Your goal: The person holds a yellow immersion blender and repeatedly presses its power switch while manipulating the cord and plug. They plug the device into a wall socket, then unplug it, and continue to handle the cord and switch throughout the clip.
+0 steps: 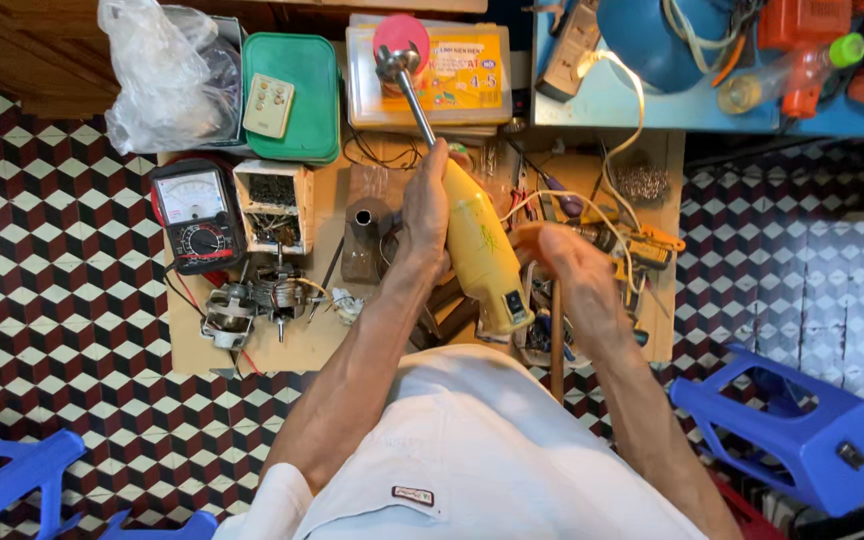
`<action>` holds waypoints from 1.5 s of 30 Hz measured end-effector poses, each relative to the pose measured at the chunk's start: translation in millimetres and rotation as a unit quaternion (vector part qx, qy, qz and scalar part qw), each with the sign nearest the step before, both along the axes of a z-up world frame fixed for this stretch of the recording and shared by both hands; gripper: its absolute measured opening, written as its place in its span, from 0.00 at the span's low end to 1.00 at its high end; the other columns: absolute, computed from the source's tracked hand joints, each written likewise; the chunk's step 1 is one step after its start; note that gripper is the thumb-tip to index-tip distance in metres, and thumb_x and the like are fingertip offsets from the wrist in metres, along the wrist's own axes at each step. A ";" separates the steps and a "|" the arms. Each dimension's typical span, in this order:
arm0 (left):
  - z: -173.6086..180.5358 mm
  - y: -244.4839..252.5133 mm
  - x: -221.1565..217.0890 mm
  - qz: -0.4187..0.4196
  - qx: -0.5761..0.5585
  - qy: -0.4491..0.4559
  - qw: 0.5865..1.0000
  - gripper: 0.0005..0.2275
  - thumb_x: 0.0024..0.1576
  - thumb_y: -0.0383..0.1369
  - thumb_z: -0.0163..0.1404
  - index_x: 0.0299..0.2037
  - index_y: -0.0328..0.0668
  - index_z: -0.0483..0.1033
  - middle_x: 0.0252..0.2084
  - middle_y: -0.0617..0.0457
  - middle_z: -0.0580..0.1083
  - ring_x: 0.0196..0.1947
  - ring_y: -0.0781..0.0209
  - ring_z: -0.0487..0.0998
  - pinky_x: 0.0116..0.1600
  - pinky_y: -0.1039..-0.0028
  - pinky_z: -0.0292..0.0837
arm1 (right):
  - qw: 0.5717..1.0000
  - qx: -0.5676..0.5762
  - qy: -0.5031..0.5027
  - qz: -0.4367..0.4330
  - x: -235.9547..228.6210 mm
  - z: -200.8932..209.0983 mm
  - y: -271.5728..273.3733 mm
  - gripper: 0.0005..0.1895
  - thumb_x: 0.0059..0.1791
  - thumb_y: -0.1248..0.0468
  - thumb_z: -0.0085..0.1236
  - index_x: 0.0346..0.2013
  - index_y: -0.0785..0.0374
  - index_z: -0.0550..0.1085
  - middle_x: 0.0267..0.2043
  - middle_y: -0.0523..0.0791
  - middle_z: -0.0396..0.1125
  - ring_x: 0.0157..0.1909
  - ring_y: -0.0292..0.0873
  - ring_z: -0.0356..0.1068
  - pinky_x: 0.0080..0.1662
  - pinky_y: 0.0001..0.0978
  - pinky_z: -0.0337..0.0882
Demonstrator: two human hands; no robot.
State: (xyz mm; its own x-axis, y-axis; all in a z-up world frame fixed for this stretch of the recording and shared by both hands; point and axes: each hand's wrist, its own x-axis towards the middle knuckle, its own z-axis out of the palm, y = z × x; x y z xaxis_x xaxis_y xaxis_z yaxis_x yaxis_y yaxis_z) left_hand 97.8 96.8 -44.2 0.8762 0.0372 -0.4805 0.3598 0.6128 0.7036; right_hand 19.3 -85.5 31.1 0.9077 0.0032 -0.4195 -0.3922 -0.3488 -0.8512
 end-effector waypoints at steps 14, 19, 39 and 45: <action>1.9 -14.1 -17.5 0.030 -0.032 0.004 0.999 0.17 0.64 0.45 0.40 0.46 0.37 0.68 0.35 0.47 0.77 0.33 0.58 0.81 0.37 0.67 0.78 | 0.951 0.309 0.010 0.024 -70.5 -2.3 9.0 0.42 0.53 0.44 0.43 0.74 0.69 0.54 0.60 0.49 0.65 0.56 0.42 0.68 0.59 0.36 0.66; -2.4 -18.6 -12.1 0.034 -0.011 -0.002 0.999 0.17 0.64 0.47 0.41 0.46 0.38 0.67 0.30 0.45 0.76 0.25 0.56 0.78 0.30 0.66 0.76 | 0.944 0.329 -0.003 -0.003 -79.0 -6.3 13.0 0.39 0.54 0.47 0.43 0.72 0.71 0.56 0.57 0.50 0.65 0.53 0.42 0.68 0.56 0.39 0.67; -16.0 -27.5 -12.9 0.015 -0.028 0.009 0.999 0.18 0.66 0.50 0.40 0.43 0.40 0.66 0.26 0.49 0.73 0.21 0.59 0.75 0.26 0.67 0.76 | 0.953 0.301 0.023 0.019 -85.7 -15.8 6.4 0.44 0.51 0.47 0.42 0.76 0.66 0.45 0.68 0.53 0.57 0.68 0.45 0.60 0.67 0.43 0.61; -10.2 -28.8 -14.3 0.030 -0.041 0.010 0.999 0.17 0.65 0.49 0.40 0.42 0.41 0.65 0.25 0.48 0.72 0.20 0.59 0.74 0.25 0.68 0.74 | 0.955 0.292 0.045 -0.002 -83.2 -22.8 2.5 0.45 0.51 0.47 0.42 0.76 0.65 0.41 0.72 0.54 0.55 0.72 0.47 0.57 0.69 0.44 0.57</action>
